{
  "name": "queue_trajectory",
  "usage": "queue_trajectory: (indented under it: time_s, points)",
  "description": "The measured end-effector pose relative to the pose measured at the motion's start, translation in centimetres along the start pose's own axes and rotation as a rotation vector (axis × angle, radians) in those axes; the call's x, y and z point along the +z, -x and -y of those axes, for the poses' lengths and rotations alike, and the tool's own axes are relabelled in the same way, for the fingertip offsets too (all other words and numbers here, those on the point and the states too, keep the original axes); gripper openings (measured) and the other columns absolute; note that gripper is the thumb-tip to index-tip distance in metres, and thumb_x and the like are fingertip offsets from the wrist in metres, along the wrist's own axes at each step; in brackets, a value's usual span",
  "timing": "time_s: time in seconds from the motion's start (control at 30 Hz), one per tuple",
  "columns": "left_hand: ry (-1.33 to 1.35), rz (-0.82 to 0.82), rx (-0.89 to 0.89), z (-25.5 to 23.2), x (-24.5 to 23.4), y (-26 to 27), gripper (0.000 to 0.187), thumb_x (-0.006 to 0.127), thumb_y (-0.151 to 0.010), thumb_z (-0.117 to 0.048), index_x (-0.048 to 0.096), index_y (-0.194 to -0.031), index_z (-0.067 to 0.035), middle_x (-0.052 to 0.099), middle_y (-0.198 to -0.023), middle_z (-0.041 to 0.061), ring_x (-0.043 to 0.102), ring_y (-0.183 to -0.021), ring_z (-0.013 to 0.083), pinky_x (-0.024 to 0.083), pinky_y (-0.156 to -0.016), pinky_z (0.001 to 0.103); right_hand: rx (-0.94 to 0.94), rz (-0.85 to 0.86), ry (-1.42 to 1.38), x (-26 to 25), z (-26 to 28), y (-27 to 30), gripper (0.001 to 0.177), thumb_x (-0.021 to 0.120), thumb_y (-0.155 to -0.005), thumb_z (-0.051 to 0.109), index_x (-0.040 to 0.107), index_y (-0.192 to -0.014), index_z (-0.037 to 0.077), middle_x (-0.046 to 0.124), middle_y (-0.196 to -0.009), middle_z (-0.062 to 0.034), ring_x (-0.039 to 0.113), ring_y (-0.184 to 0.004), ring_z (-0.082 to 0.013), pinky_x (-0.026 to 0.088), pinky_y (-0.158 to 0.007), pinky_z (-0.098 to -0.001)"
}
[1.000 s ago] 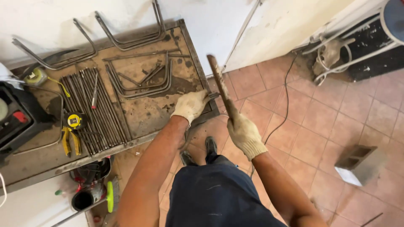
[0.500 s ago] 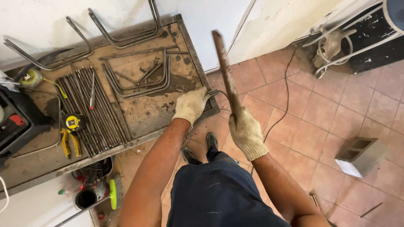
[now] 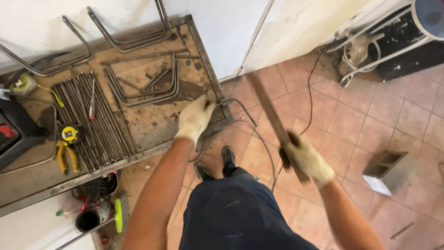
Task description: Measuring and bending metal rods using a manual bending tool on a workbench
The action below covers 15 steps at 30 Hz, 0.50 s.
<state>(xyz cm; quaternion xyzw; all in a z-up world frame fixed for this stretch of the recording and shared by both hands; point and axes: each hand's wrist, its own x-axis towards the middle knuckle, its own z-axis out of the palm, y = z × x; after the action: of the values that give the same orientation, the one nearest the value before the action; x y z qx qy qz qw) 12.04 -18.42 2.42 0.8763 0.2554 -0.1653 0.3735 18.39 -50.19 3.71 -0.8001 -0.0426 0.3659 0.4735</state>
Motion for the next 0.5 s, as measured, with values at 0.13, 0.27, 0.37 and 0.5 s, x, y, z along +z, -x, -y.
queue_trajectory:
  time_s: [0.13,0.27,0.37,0.5]
  points:
    - [-0.008,-0.073,-0.180,1.4,0.4,0.9,0.048,0.042,-0.105,-0.046,0.064,-0.127,-0.009,0.070,-0.124,0.022,0.065,-0.121,0.0405,0.050,-0.105,0.057,0.284,0.004,-0.098,-3.7,-6.6,2.6,0.035,0.060,-0.098,0.028,0.066,-0.121,0.002,0.056,-0.058,-0.0227,0.056,-0.039,-0.0326,0.048,-0.036,-0.0435]
    - [-0.127,-0.169,-0.274,3.5,3.7,-1.3,0.045,0.039,-0.105,-0.056,0.061,-0.110,-0.017,0.075,-0.100,0.016,0.070,-0.094,0.0446,0.053,-0.079,0.057,0.397,0.047,-0.005,-5.6,-5.9,6.0,0.023,0.057,-0.095,0.018,0.059,-0.085,-0.003,0.053,-0.060,-0.0144,0.045,-0.038,-0.0217,0.035,-0.033,-0.0348]
    - [-0.125,-0.128,-0.338,2.8,3.5,-1.1,0.044,0.038,-0.106,-0.053,0.060,-0.112,-0.016,0.074,-0.099,0.017,0.070,-0.092,0.0447,0.053,-0.080,0.057,0.492,0.176,-0.189,-6.3,-7.2,6.2,0.021,0.052,-0.100,0.017,0.050,-0.091,-0.001,0.043,-0.059,-0.0137,0.038,-0.038,-0.0222,0.032,-0.034,-0.0351]
    - [-0.157,-0.177,-0.290,3.6,4.3,-2.0,0.046,0.038,-0.107,-0.054,0.058,-0.106,-0.013,0.072,-0.095,0.018,0.069,-0.089,0.0461,0.052,-0.076,0.058,0.418,0.228,-0.108,-5.9,-8.8,4.0,0.018,0.050,-0.101,0.012,0.053,-0.092,-0.002,0.048,-0.059,-0.0150,0.044,-0.037,-0.0232,0.038,-0.033,-0.0352]
